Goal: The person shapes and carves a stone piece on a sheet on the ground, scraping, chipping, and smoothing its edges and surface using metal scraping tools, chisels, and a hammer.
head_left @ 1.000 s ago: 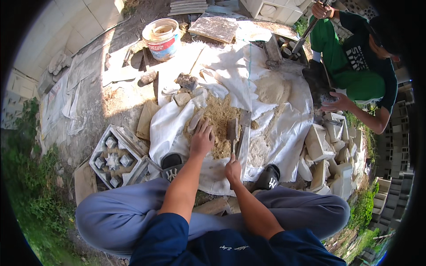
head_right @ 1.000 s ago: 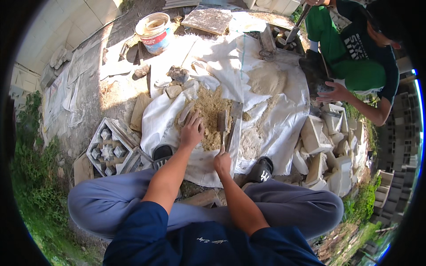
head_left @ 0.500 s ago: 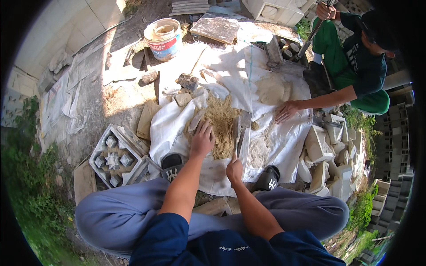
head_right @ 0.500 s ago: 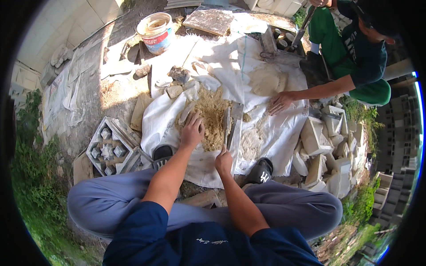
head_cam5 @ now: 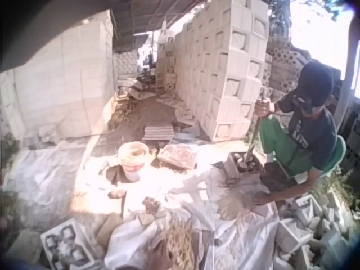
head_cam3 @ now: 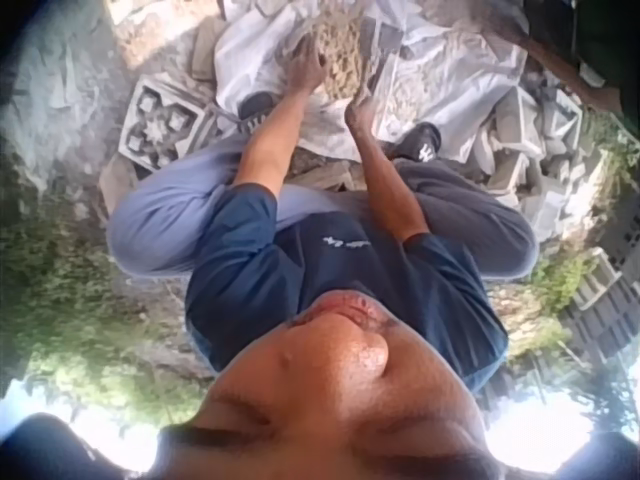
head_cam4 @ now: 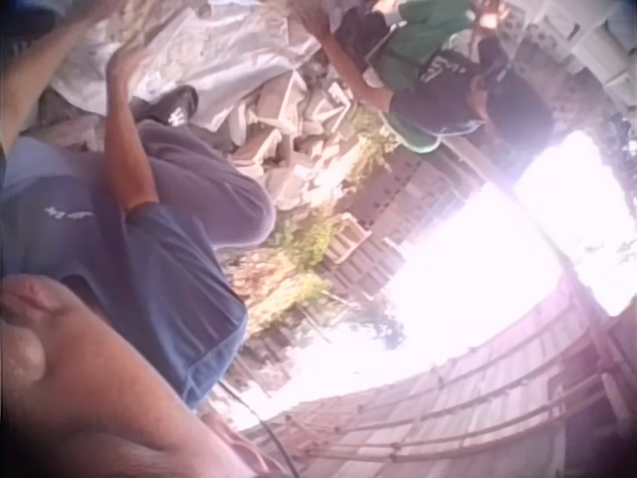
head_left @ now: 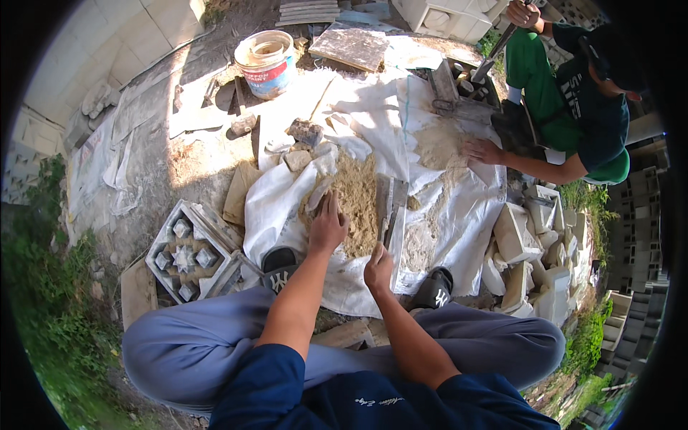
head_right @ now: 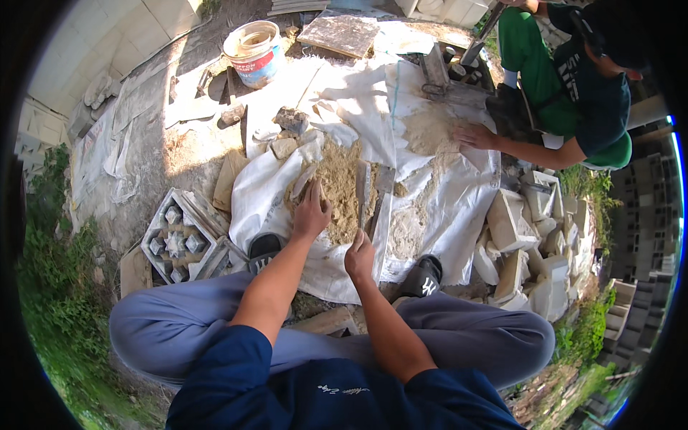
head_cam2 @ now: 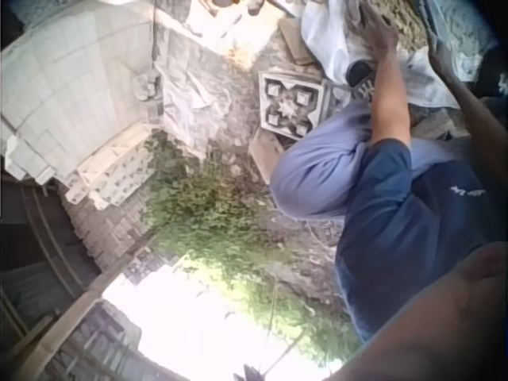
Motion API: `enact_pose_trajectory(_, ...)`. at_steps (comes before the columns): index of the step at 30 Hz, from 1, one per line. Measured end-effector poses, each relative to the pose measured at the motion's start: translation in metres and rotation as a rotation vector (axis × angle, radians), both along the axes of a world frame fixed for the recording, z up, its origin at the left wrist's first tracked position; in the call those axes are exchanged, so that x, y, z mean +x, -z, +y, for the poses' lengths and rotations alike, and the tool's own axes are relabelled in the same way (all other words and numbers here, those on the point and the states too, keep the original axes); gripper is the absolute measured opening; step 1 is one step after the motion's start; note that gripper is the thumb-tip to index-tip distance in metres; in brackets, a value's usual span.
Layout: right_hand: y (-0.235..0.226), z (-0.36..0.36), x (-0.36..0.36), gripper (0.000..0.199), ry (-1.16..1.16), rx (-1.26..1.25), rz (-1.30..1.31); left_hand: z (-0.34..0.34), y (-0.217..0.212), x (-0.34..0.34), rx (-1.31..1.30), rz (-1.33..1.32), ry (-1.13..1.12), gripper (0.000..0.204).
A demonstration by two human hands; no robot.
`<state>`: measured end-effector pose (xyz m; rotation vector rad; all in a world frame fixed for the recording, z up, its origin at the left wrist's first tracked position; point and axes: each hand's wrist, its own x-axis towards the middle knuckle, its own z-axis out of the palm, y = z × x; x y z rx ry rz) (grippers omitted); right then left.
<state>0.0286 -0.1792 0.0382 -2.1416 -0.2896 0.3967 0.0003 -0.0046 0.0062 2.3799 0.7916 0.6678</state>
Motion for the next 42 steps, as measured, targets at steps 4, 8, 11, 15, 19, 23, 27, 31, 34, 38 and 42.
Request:
enact_pose_trajectory(4,0.020,-0.012,-0.002,0.070,-0.124,-0.367,0.231,0.001,0.004,-0.005,0.081,0.031,-0.025,0.061)
enact_pose_trajectory(8,0.012,-0.008,-0.001,0.070,-0.080,-0.230,0.161,0.000,0.003,-0.011,0.100,0.070,-0.040,0.062)
enact_pose_trajectory(11,-0.016,0.012,0.001,0.064,-0.034,-0.040,0.150,0.001,-0.001,-0.020,0.045,0.168,-0.011,0.067)
enact_pose_trajectory(15,-0.023,0.015,0.001,0.052,-0.082,0.083,-0.038,0.003,-0.023,-0.026,-0.002,0.255,0.119,0.096)
enact_pose_trajectory(19,0.004,-0.005,-0.008,0.053,-0.166,-0.377,0.099,0.004,-0.014,-0.033,0.101,0.379,0.124,0.107)
enact_pose_trajectory(23,0.009,-0.010,0.004,0.063,-0.191,-0.422,0.194,0.006,0.002,-0.035,0.134,0.261,0.122,0.106)
enact_pose_trajectory(27,-0.024,0.012,0.005,0.064,-0.085,-0.159,0.112,0.010,0.008,-0.037,0.118,0.297,0.118,0.102)
enact_pose_trajectory(31,-0.027,0.012,0.007,0.057,-0.080,0.050,0.010,0.006,-0.004,-0.031,0.156,0.261,0.146,0.111)
enact_pose_trajectory(34,-0.012,0.004,-0.006,0.059,-0.198,-0.451,0.142,0.002,-0.010,-0.031,0.090,0.311,0.122,0.119)
enact_pose_trajectory(38,-0.008,0.010,0.008,0.063,-0.233,-0.468,0.164,0.006,-0.005,-0.033,0.098,0.292,0.112,0.125)
enact_pose_trajectory(42,-0.019,0.014,0.002,0.058,-0.150,-0.270,0.071,0.005,-0.003,-0.035,0.092,0.374,0.112,0.124)
